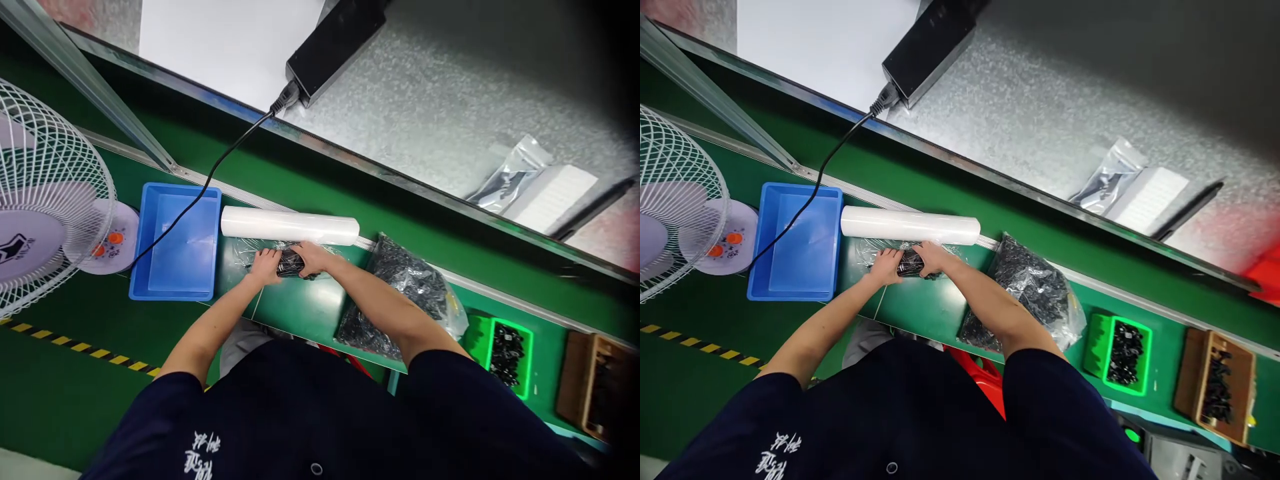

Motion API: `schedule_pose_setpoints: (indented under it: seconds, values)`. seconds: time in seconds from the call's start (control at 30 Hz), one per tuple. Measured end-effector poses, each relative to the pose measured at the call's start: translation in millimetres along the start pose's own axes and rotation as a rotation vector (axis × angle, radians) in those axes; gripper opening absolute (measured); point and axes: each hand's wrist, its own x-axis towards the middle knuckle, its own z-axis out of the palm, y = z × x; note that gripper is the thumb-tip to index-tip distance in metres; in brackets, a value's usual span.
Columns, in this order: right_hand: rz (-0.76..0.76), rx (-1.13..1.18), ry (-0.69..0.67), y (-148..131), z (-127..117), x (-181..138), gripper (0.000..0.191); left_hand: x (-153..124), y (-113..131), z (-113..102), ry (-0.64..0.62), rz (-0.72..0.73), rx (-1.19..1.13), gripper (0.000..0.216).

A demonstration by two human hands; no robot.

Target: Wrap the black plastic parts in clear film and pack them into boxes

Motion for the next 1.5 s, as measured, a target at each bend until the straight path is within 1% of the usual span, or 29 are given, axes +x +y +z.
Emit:
schedule_pose_setpoints:
  seconds: [0.07, 0.13, 0.23, 0.3, 0.33, 0.4, 0.47, 0.57, 0.6, 0.63, 0.7, 0.73, 0.8, 0.83, 0.9, 0.97, 1.0, 1.03, 1.07, 1.1, 1.13, 1.17, 1.2, 1.23, 1.27, 1.3, 1.37, 1.43, 1.5]
  values:
    - [-0.055, 0.018, -0.011, 2, -12, 3, 0.080, 6, -5, -11, -0.066, 0.022, -0.015, 0.077]
    - [-0.080, 0.044, -0.015, 3, -22, 2, 0.069, 9, -6, -20, -0.122, 0.042, -0.039, 0.069]
    - [-0.068, 0.078, -0.045, 5, -29, -7, 0.068, 7, 0, -25, -0.189, 0.054, -0.086, 0.061]
    - [-0.040, 0.141, -0.087, 3, -25, -19, 0.069, -1, 7, -22, -0.216, 0.071, -0.116, 0.060]
    - [-0.026, 0.182, -0.104, 0, -19, -28, 0.068, -7, 10, -18, -0.227, 0.082, -0.125, 0.059]
    - [-0.008, 0.263, -0.117, -11, 3, -46, 0.067, -23, 12, -8, -0.260, 0.108, -0.126, 0.056]
    - [0.017, 0.327, -0.109, -26, 33, -64, 0.068, -40, 10, 3, -0.321, 0.138, -0.113, 0.059]
    - [0.096, 0.407, -0.107, -47, 76, -83, 0.077, -65, 9, 12, -0.400, 0.155, -0.093, 0.071]
    - [0.119, 0.432, -0.106, -51, 87, -86, 0.079, -74, 11, 13, -0.399, 0.138, -0.080, 0.073]
    - [0.131, 0.456, -0.101, -53, 95, -88, 0.081, -82, 16, 14, -0.373, 0.105, -0.056, 0.074]
    - [0.138, 0.493, -0.077, -53, 105, -88, 0.081, -99, 30, 17, -0.256, 0.021, 0.014, 0.073]
    - [0.137, 0.506, -0.066, -52, 108, -87, 0.081, -107, 39, 20, -0.189, 0.003, 0.045, 0.073]
    - [0.134, 0.522, -0.057, -51, 110, -83, 0.079, -121, 55, 31, -0.107, 0.045, 0.074, 0.079]
    - [0.135, 0.527, -0.057, -52, 109, -82, 0.078, -125, 61, 39, -0.106, 0.091, 0.073, 0.083]
    - [0.146, 0.529, -0.056, -58, 107, -85, 0.078, -128, 68, 55, -0.125, 0.155, 0.061, 0.094]
    - [0.153, 0.520, -0.019, -65, 102, -99, 0.085, -123, 67, 68, -0.109, 0.146, 0.052, 0.099]
    - [0.140, 0.515, 0.032, -67, 100, -110, 0.088, -119, 65, 73, -0.086, 0.134, 0.045, 0.097]
    - [0.122, 0.511, 0.111, -68, 98, -124, 0.087, -115, 63, 75, -0.062, 0.128, 0.036, 0.093]
    - [0.121, 0.505, 0.223, -65, 97, -139, 0.079, -111, 61, 76, -0.039, 0.126, 0.027, 0.091]
    - [0.156, 0.492, 0.362, -60, 97, -154, 0.067, -107, 60, 77, -0.021, 0.127, 0.018, 0.089]
    - [0.238, 0.472, 0.513, -52, 98, -168, 0.058, -105, 59, 77, -0.010, 0.131, 0.011, 0.088]
    - [0.361, 0.450, 0.650, -41, 101, -178, 0.054, -103, 58, 76, -0.003, 0.133, 0.005, 0.087]
    - [0.504, 0.439, 0.746, -27, 105, -185, 0.057, -102, 58, 75, -0.001, 0.135, 0.002, 0.086]
    - [0.631, 0.450, 0.789, -13, 110, -187, 0.063, -102, 58, 75, -0.004, 0.135, 0.001, 0.086]
    - [0.717, 0.489, 0.787, 2, 116, -184, 0.070, -101, 58, 74, -0.009, 0.134, 0.002, 0.086]
    - [0.760, 0.548, 0.760, 17, 120, -177, 0.077, -101, 59, 73, -0.015, 0.136, 0.007, 0.086]
    - [0.766, 0.667, 0.739, 44, 124, -156, 0.081, -101, 60, 71, -0.029, 0.146, 0.023, 0.088]
    - [0.775, 0.726, 0.797, 68, 116, -132, 0.078, -98, 61, 68, -0.051, 0.155, 0.046, 0.091]
    - [0.839, 0.746, 0.819, 92, 94, -110, 0.070, -94, 62, 62, -0.087, 0.162, 0.066, 0.092]
